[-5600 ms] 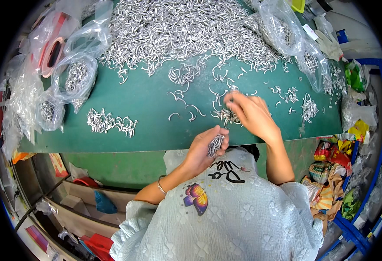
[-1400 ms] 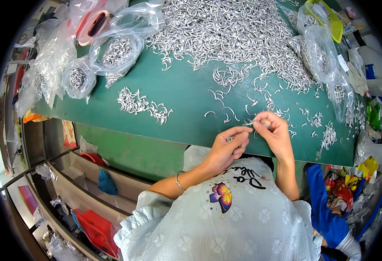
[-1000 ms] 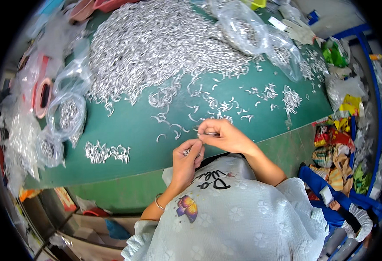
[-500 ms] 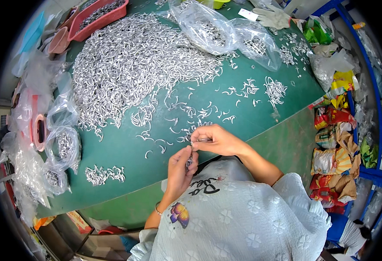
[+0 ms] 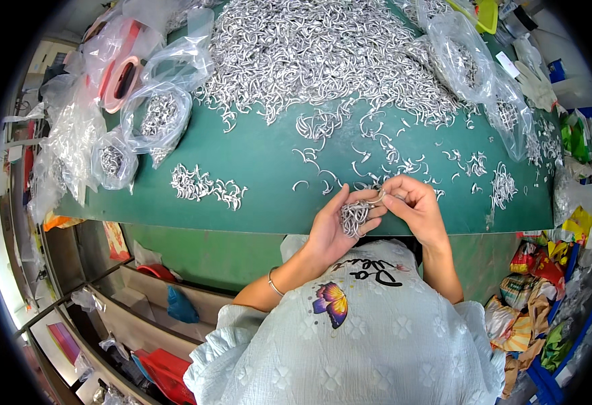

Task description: The person sorts small, silver-colored metal pieces from a large pile on a green table by hand, gathering them into their palm and then picking them one by one.

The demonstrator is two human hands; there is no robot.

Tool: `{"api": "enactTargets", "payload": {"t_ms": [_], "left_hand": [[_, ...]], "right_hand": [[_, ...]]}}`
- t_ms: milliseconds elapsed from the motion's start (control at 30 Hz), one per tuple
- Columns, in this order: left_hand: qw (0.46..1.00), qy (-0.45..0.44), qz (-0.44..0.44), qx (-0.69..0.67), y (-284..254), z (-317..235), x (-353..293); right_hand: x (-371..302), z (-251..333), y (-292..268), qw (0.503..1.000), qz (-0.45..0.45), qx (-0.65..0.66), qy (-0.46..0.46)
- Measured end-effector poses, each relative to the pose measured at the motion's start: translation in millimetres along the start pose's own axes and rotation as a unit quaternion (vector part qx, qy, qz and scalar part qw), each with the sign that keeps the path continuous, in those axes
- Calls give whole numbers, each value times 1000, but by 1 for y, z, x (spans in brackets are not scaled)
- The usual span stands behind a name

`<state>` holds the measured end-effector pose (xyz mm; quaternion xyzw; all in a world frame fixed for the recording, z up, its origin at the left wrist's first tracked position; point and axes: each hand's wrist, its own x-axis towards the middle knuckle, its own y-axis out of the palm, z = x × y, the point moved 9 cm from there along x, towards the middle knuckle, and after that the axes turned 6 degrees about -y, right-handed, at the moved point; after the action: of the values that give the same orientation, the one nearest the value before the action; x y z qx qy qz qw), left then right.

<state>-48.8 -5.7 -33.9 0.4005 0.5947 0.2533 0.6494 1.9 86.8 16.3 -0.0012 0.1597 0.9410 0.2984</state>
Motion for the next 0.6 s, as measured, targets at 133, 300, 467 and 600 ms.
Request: {"api": "enactTargets", "payload": {"t_ms": [133, 300, 467, 600], "left_hand": [[1000, 16, 9, -18, 4, -2, 1], [999, 3, 5, -37, -12, 2, 7], [999, -44, -27, 1, -13, 11, 0], [998, -61, -13, 5, -17, 16, -3]], "right_hand": [[-1, 11, 9, 995, 11, -97, -5], [-3, 33, 26, 911, 108, -396, -36], [4, 12, -32, 933, -104, -344, 13], [32, 36, 4, 830, -99, -535, -124]]}}
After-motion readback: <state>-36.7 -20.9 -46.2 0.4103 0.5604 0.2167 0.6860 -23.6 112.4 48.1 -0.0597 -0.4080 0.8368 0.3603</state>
